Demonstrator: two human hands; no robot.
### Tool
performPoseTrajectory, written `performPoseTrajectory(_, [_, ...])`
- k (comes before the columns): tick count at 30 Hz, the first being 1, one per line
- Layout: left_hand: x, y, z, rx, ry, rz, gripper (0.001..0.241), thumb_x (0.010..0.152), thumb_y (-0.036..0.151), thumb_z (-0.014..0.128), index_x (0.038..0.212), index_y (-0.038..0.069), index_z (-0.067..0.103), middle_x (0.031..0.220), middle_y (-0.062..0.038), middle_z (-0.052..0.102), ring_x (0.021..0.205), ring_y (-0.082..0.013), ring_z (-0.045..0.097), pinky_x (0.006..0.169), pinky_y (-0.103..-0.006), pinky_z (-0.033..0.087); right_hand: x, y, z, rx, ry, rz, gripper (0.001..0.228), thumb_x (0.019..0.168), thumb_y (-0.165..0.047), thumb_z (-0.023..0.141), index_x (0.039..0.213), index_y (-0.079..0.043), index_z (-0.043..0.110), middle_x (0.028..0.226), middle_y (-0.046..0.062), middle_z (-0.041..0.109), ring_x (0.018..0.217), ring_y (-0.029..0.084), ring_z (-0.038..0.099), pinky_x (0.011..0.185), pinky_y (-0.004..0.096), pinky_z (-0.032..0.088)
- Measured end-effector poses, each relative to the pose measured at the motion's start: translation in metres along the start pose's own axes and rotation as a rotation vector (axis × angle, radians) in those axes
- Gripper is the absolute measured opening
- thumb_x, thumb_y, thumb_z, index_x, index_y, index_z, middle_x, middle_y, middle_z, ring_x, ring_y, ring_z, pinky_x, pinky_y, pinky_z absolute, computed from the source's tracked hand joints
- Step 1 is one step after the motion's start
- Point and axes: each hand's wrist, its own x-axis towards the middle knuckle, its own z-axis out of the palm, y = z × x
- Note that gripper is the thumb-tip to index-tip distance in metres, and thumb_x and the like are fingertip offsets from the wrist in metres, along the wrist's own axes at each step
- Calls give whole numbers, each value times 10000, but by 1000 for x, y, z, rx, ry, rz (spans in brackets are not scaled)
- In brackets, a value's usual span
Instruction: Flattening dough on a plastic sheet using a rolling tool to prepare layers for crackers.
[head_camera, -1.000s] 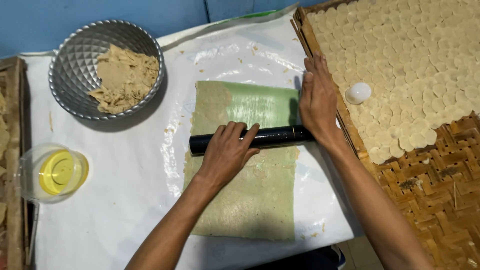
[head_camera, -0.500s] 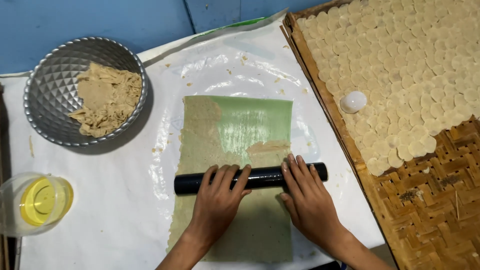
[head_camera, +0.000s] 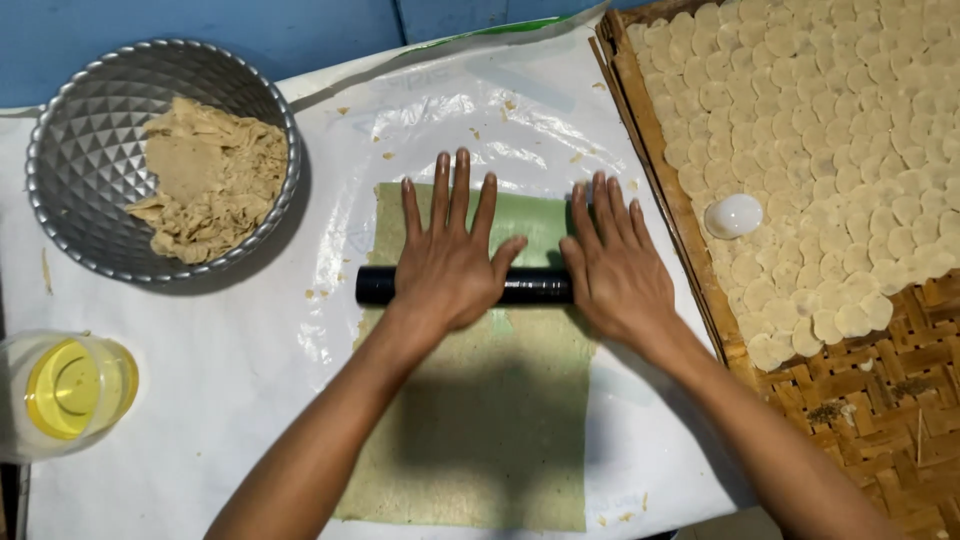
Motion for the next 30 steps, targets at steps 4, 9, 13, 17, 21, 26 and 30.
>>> performPoseTrajectory(4, [26,-10,3,-22,154,5,835,1044,607,207,1607,-10,212,1667,-299,-9,1525,-422,-138,1149,-695,-118,31,9,-8,49,-12,42,778,1029,-562,25,1608,-41,24,1667,225,-58,1544,351,-75,1250,474,-37])
performPoseTrajectory(9, [27,-3,-11,27,686,65,602,1087,425,492,1385,-91,572,1527,-329,429,1457,-451,375,1217,-597,204,61,17,-1,18,324,32,650,1114,-405,225,1578,40,321,1620,350,209,1521,466,133,1217,569,183])
performPoseTrajectory(13, [-2,-21,18,-47,720,155,441,1099,426,456,1275,82,669,1053,-119,691,1068,-312,693,944,-475,515,80,24,-1,40,504,77,594,1171,-366,281,1544,73,427,1588,339,327,1507,459,232,1204,555,265])
performPoseTrajectory(17, [-29,-36,15,-7,428,224,473,992,442,619,1346,129,631,1123,-114,641,1117,-292,615,950,-449,493,101,33,0,246,737,-4,540,1174,-298,304,1397,104,587,1474,341,482,1429,470,361,1171,536,317])
performPoseTrajectory(21, [-23,-43,15,39,337,258,531,990,443,611,1398,107,558,1052,-127,613,1038,-300,598,889,-436,495,76,14,-14,529,777,-131,574,1164,-314,231,1314,57,642,1384,302,572,1361,476,459,1144,530,359])
performPoseTrajectory(26, [-47,-36,2,-55,371,186,567,1011,451,580,1365,11,534,1061,-206,648,1009,-380,630,854,-487,502,-1,13,-13,413,734,-198,322,1117,-249,474,1261,-71,700,1327,147,620,1303,361,576,1102,464,437])
performPoseTrajectory(30, [-104,3,-70,-615,120,-214,514,1055,330,515,1401,-47,473,1141,-367,634,1111,-541,627,914,-613,500,-68,38,15,248,465,-31,212,1019,-167,637,1195,-88,725,1037,125,682,1038,345,681,913,462,528])
